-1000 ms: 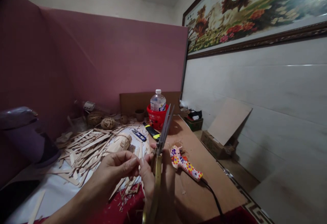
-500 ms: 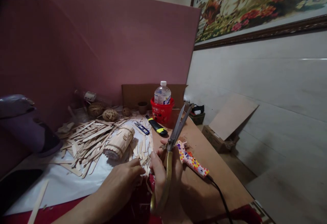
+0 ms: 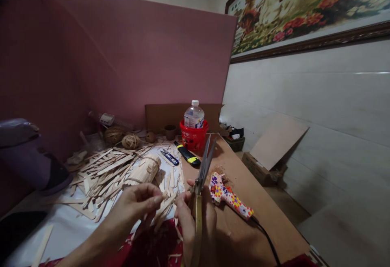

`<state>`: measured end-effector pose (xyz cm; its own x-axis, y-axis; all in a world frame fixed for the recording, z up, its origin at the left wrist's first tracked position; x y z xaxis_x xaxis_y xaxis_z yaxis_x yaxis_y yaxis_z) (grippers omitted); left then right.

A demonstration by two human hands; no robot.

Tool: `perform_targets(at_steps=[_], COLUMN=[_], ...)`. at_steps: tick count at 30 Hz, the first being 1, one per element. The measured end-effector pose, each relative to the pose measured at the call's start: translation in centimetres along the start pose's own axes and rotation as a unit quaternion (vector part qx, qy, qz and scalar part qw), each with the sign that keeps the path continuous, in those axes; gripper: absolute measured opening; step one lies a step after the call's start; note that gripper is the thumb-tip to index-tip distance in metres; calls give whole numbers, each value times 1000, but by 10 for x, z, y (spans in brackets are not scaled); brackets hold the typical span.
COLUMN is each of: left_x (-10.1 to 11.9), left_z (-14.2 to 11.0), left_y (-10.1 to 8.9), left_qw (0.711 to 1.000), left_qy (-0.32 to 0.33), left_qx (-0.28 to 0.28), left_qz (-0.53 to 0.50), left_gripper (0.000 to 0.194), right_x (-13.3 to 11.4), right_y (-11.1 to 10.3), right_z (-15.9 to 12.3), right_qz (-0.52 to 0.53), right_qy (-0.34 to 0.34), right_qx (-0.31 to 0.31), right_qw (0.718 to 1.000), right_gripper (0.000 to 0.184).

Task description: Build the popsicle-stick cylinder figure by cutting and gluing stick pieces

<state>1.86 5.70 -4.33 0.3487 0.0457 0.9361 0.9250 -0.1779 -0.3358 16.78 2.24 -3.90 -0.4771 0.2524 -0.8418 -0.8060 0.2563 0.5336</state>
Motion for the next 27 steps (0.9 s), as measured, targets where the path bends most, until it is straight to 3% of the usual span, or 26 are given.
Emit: perform_targets(at_steps=[3,7,14,20,27], left_x=[-1,3,4,6,14], left_z=[-1,-4,-9,-13,-18], left_y=[1,3,9,10,9], left_qw=[984,968,968,975,971], left_qy=[-50,-57,-56,-32,-43], left_qx=[-40,-55,-86,-108,-115], left_qz=[-164,-239,-230,-192,-204], left_gripper=[26,26,24,27,26], right_x=[-1,-2,-5,-3,-7], right_y=[6,17,31,30,32], right_z=[-2,-3,-3,2,-2], right_qz=[-27,-54,-32,-42,1], right_qy=[-7,1,1,31,66], right_qx=[-21,-35,-28,-72,-62], right_qw=[999,998,999,996,996], right_gripper=[37,34,32,39,51])
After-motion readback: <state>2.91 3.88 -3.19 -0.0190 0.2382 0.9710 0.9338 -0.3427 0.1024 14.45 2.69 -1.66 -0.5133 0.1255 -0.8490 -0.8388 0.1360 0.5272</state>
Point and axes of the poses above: each hand's wrist, its own z-axis towards the middle knuckle, its own y-axis out of the palm, x = y × z, the point moved 7 cm from there along z, towards the middle knuckle, and after that the axes turned 13 degrees about z, right-handed, at the moved point
